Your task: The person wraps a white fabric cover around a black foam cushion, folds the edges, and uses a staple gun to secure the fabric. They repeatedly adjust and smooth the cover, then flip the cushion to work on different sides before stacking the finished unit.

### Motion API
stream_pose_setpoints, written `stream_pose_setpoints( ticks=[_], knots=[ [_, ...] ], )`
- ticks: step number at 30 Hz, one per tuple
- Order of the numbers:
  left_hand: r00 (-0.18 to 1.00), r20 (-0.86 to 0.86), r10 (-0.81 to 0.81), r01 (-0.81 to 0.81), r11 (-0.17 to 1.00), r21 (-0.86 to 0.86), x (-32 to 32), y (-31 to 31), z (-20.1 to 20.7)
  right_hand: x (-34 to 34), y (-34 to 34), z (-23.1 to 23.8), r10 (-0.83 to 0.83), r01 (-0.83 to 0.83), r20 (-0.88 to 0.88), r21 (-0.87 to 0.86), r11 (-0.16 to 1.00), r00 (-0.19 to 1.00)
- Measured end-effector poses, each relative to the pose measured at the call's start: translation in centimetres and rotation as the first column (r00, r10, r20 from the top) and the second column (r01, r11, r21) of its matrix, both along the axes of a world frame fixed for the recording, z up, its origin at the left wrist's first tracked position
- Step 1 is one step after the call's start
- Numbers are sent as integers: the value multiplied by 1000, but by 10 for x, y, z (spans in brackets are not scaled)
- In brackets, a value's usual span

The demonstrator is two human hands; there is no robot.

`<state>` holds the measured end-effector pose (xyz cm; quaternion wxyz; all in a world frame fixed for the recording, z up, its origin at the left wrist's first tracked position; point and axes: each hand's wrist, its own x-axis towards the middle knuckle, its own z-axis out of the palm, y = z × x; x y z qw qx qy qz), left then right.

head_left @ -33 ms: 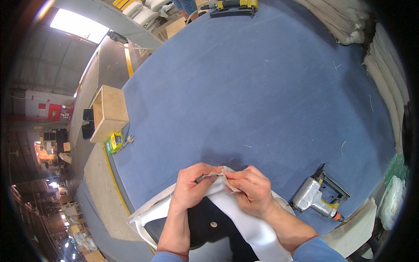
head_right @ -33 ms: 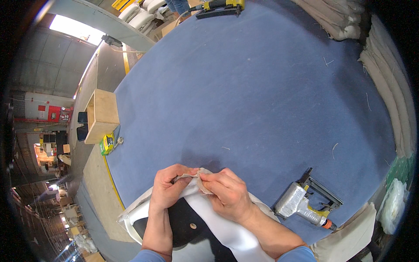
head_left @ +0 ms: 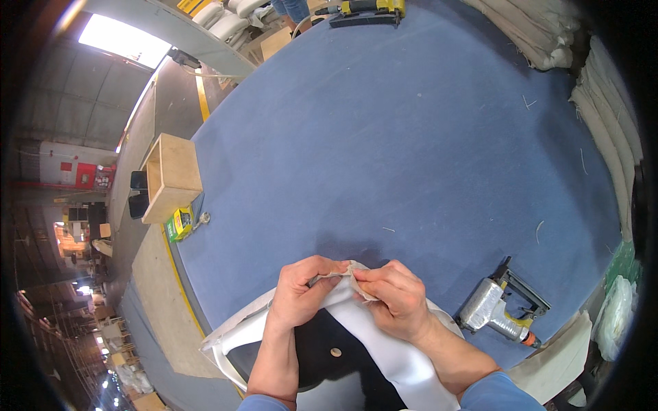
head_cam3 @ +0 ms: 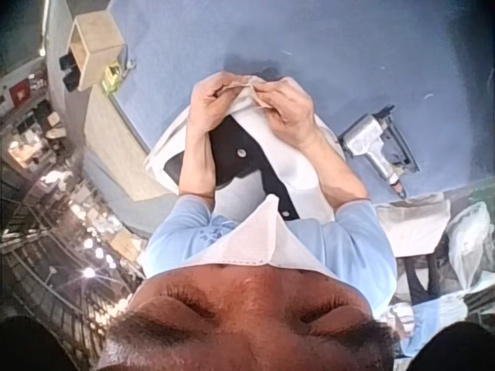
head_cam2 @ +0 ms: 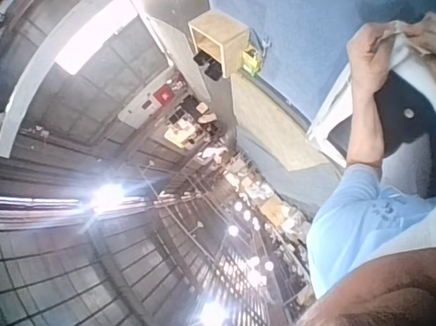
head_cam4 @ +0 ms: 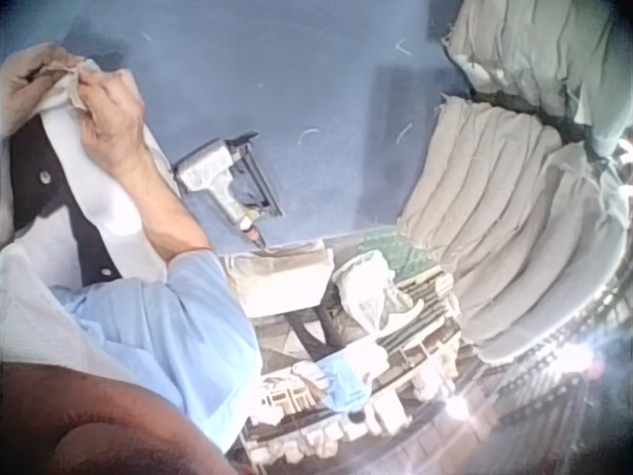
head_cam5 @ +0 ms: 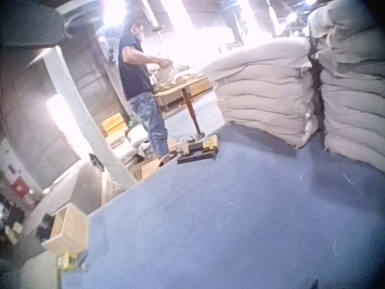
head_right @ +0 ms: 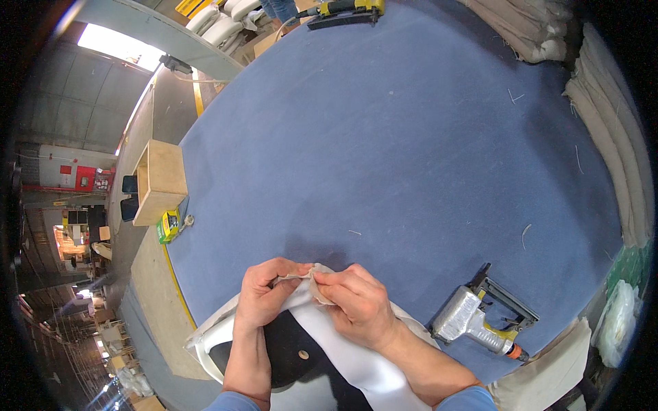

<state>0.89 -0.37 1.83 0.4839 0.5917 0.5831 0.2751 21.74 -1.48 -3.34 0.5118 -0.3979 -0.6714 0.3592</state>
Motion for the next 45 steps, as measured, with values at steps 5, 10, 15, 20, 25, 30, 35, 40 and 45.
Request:
stream_pose_setpoints(
  ticks=[5,10,15,20,25,30,35,40,45],
  knots=[
    [992,121,-37,33,999,31,-6,-1,-8,0,1,1,10,-10,-7,8,1000,1000],
    [984,160,-72,72,997,6,-11,0,-9,0,1,3,46,-46,-13,-12,999,999],
    [969,239,-69,83,995,-49,-15,0,-11,1,2,2,91,-91,22,-3,996,996],
    [953,298,-46,94,985,-147,-16,2,-5,1,3,4,112,-112,19,1,994,994],
    [942,336,-11,73,983,-170,-14,0,-5,-1,2,7,68,-68,12,1,998,998],
    [943,331,-24,77,986,-147,-14,0,-8,-4,-3,3,-30,30,26,0,1000,999],
    [951,309,-27,70,989,-131,-13,1,-8,-1,-3,5,-6,8,48,-25,1000,999],
    [953,302,-35,84,984,-154,-13,5,-7,0,-4,4,-3,4,37,-32,999,999],
    [965,263,-19,75,976,-204,-11,8,-5,-1,-5,4,-9,10,38,-31,999,999]
  ],
)
